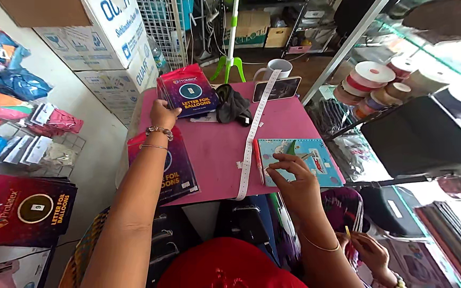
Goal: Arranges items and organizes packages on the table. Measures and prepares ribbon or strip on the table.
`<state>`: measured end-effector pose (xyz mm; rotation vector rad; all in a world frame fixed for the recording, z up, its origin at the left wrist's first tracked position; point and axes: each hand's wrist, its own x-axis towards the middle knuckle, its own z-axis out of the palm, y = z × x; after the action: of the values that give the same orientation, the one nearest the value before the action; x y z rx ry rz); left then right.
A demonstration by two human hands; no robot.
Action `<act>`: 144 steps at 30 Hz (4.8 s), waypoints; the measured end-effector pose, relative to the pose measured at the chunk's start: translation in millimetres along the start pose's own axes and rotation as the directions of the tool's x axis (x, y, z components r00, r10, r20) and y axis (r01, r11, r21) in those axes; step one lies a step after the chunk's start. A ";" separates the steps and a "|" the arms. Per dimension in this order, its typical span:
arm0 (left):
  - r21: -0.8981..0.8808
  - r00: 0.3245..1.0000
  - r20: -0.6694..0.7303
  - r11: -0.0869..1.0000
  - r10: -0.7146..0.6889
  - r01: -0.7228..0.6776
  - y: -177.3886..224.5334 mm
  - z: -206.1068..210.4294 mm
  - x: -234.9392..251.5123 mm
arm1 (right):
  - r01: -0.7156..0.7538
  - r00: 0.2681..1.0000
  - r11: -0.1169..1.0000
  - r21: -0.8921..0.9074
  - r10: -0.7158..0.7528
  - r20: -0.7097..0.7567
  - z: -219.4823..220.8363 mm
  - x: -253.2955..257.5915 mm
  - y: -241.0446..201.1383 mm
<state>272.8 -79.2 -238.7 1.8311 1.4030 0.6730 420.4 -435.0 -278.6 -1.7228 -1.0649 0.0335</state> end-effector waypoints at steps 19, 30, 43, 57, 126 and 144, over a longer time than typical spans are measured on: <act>-0.163 0.966 0.180 0.974 0.186 -0.157 -7.2 -51.8 -71.3 | 0.035 0.995 0.999 0.007 -0.036 0.088 18.2 13.6 -11.8; 0.546 0.982 0.163 0.821 0.090 -0.166 -38.7 -36.8 -210.5 | -0.036 0.873 0.999 -0.010 0.036 0.486 35.0 44.8 -35.9; 0.411 0.732 0.449 0.609 0.511 -0.678 -64.3 30.1 -232.6 | -0.010 0.659 0.921 -0.389 0.299 0.690 80.8 57.0 -42.2; 0.429 0.705 0.402 0.560 0.584 -0.709 -66.1 32.7 -228.6 | -0.008 0.716 0.896 -0.444 0.315 0.623 91.5 52.4 -39.8; 0.209 0.934 0.091 0.910 0.346 -0.358 -24.9 -37.6 -72.0 | -0.107 0.989 0.908 -0.405 0.139 0.051 -16.4 22.0 5.0; 0.473 0.943 -0.079 0.845 0.323 -0.249 -52.2 -102.2 -99.7 | -0.330 0.818 0.760 -0.560 0.526 0.232 22.9 13.7 -21.4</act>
<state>137.2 -144.1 -216.6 2.4464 1.4943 0.6858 403.9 -407.9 -265.8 -2.4973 -0.9613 0.4450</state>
